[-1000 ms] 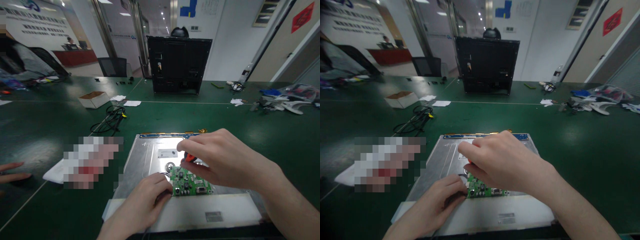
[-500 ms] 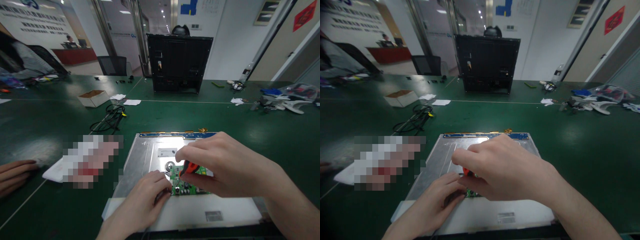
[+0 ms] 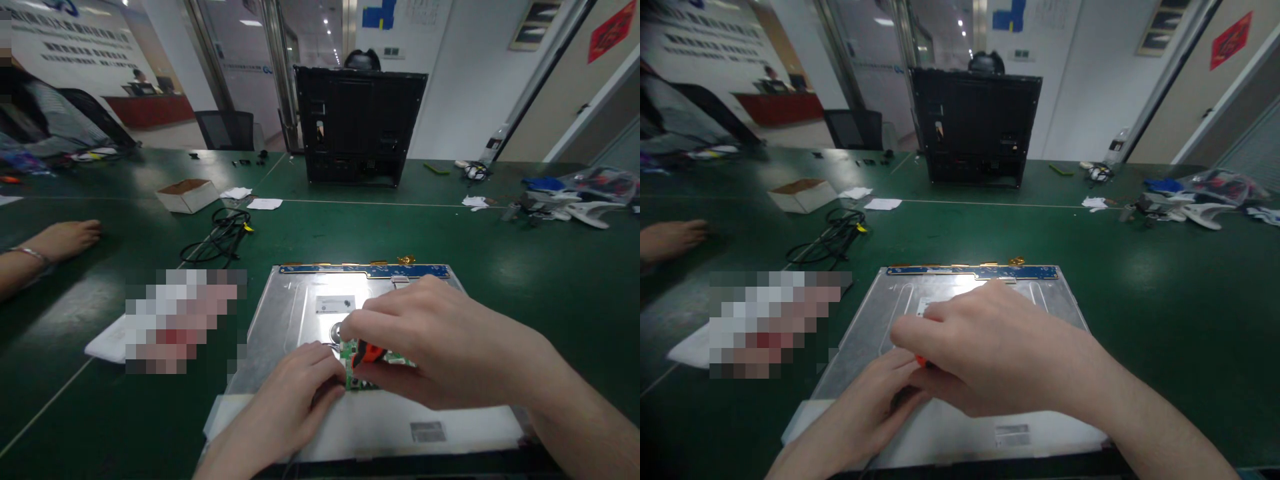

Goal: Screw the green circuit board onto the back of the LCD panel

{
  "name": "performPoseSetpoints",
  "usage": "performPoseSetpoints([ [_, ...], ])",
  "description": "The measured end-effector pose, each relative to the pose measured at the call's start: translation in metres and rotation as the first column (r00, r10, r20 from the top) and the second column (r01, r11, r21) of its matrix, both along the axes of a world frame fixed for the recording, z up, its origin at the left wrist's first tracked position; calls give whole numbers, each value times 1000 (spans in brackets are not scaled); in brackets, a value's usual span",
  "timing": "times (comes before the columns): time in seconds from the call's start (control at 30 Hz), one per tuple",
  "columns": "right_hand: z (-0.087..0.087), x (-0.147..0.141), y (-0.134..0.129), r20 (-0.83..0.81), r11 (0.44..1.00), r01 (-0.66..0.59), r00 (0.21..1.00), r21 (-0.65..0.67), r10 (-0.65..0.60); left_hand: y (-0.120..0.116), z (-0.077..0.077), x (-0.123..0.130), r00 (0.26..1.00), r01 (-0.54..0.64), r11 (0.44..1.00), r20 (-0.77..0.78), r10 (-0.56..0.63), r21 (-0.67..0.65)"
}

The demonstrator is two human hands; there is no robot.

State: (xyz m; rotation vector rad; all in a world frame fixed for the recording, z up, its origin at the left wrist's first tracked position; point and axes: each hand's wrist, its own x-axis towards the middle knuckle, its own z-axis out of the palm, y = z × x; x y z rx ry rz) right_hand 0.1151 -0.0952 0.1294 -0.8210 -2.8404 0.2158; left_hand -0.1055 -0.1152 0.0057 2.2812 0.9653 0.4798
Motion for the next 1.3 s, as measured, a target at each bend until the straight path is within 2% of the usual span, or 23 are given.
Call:
performPoseSetpoints([
  [0.17, -1, -2, 0, 22, 1000, -13, 1000, 8, 13, -2, -1, 1, 1000, -9, 1000, 15, 9, -6],
  [0.47, -3, -5, -1, 7, 999, -29, 1000, 31, 28, -3, 10, 4, 999, -3, 1000, 43, 2, 30],
  [0.9, -6, -8, -2, 25, 996, -40, 999, 83, 39, -3, 10, 4, 999, -24, 998, 26, 23, 50],
  [1.07, -3, -8, -5, 17, 998, -50, 999, 30, 49, -3, 9, 5, 999, -25, 999, 25, 25, 30],
  [1.3, -2, -10, -7, 20, 997, -80, 997, 2, 80, -5, 3, 5, 999, -36, 991, 33, 32, 131],
])
